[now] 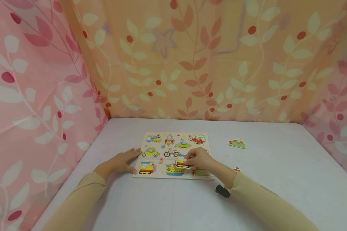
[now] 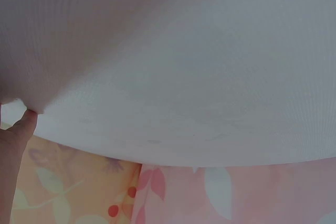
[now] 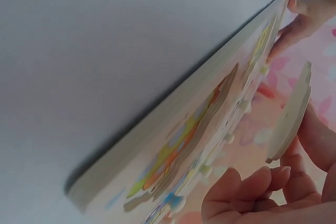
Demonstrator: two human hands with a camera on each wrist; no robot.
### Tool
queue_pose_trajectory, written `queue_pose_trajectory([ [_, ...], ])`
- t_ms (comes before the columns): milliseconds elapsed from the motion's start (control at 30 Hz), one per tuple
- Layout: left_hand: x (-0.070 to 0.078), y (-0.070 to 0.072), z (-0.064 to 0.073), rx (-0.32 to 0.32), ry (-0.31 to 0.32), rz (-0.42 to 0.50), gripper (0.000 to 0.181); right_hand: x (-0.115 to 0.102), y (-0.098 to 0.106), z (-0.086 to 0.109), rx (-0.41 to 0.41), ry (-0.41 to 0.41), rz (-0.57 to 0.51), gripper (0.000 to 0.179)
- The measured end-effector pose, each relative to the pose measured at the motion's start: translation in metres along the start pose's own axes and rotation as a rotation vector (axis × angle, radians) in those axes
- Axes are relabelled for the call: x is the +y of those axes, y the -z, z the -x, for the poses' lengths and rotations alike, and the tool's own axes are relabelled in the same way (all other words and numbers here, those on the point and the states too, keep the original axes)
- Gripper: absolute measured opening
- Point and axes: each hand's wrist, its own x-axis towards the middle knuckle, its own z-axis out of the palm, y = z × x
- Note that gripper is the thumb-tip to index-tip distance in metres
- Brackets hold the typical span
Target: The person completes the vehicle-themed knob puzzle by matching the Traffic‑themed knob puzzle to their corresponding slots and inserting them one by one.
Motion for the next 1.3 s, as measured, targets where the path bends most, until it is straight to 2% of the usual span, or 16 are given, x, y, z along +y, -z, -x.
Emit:
queue_pose_trajectory([
  [367,0.0,0.001,-0.004,-0.003,0.013,-0.01,0.096,-0.008,-0.019,-0.006,-0.018,-0.006,-0.049,0.006],
  [700,0.002,0.0,-0.005,-0.01,0.035,-0.013,0.095,-0.016,-0.032,-0.01,-0.049,-0.048,-0.095,0.007],
  [1067,-0.001,0.001,-0.004,-0.013,0.002,-0.025,0.096,-0.03,-0.051,-0.018,-0.093,-0.027,-0.118,0.009],
  [1300,-0.001,0.001,-0.003,-0.02,-0.004,-0.016,0.097,-0.035,-0.067,-0.023,-0.085,-0.041,-0.116,0.009],
])
